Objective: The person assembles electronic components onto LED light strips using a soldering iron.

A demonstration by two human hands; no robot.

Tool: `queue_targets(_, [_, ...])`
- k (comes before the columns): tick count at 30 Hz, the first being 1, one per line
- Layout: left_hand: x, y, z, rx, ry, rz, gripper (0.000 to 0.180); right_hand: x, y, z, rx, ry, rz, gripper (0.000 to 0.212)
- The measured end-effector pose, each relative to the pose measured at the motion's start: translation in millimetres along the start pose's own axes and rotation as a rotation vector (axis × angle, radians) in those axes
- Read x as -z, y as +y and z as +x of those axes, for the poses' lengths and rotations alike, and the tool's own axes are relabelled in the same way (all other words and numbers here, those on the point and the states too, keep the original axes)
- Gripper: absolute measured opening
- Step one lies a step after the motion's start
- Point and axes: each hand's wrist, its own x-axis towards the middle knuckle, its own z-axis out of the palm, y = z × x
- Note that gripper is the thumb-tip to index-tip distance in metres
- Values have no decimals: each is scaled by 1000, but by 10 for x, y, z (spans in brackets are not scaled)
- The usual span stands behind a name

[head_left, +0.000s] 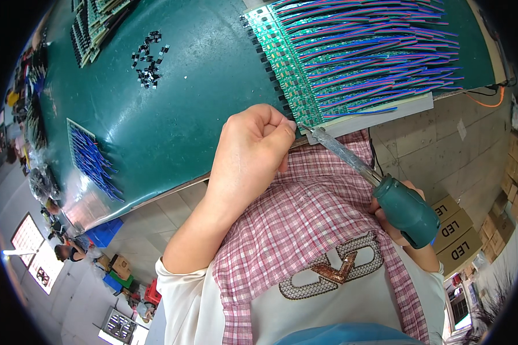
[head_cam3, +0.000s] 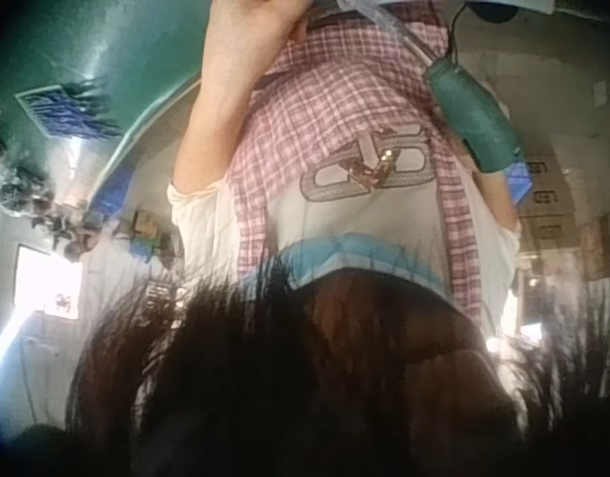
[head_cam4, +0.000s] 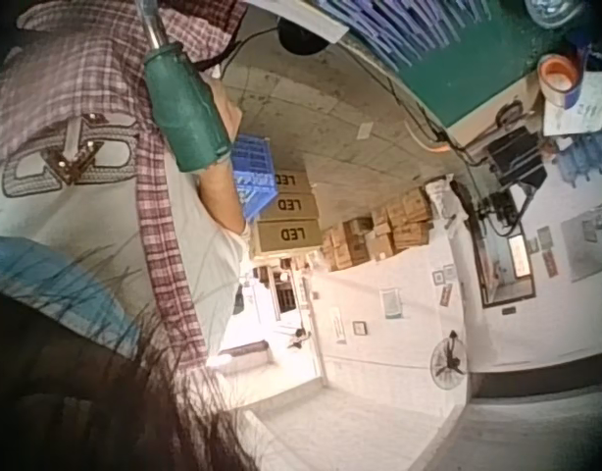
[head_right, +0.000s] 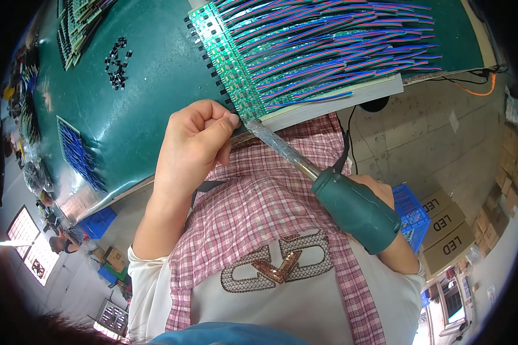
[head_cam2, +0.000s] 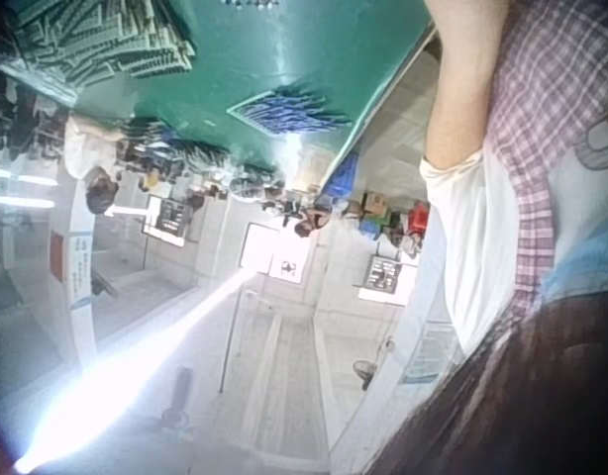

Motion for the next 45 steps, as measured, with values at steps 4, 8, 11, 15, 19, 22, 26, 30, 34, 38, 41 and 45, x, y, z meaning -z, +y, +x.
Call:
queue_targets(4, [-19,9,-16,4,21,28,22,13,-12,9,8,4,-16,5])
queue_targets(8, [-16,21,-22,-1,23,45,22,-1,-4,5,23,9,-42,5])
queue_targets(11, [-20,19,-20,-5,28,49,22,-14,17,-12,53,37,-18,5])
queue_targets(15, [-14,6,-12,-9,29,64,22,-25,32,-17,-6,29,32,6])
queue_targets(19, [-15,-10,-6,-14,30,63,22,-15,3,15,10,4,32,7])
queue_targets(22, [-20,-20,-4,-19,36,61,22,-1,-43,30,80,35,-176,9])
queue_targets(26, [-30,-23,-7,-11,48,58,22,-7,-58,42,78,24,-234,10])
queue_targets(30, [-31,-13,-16,-7,50,64,21,-15,-46,38,30,10,-251,12])
queue_targets(34, [-45,-20,-16,-31,67,74,21,5,-43,27,-69,-60,-306,13])
queue_targets(38, [-43,-32,-13,-30,64,69,21,1,-40,6,-44,-25,-215,11])
queue_targets(41, [-53,-32,-15,-23,64,50,22,-15,-34,-17,-84,13,-81,9])
queue_targets(45, [-46,-24,-20,-28,61,72,22,-24,-6,-6,33,26,-113,6])
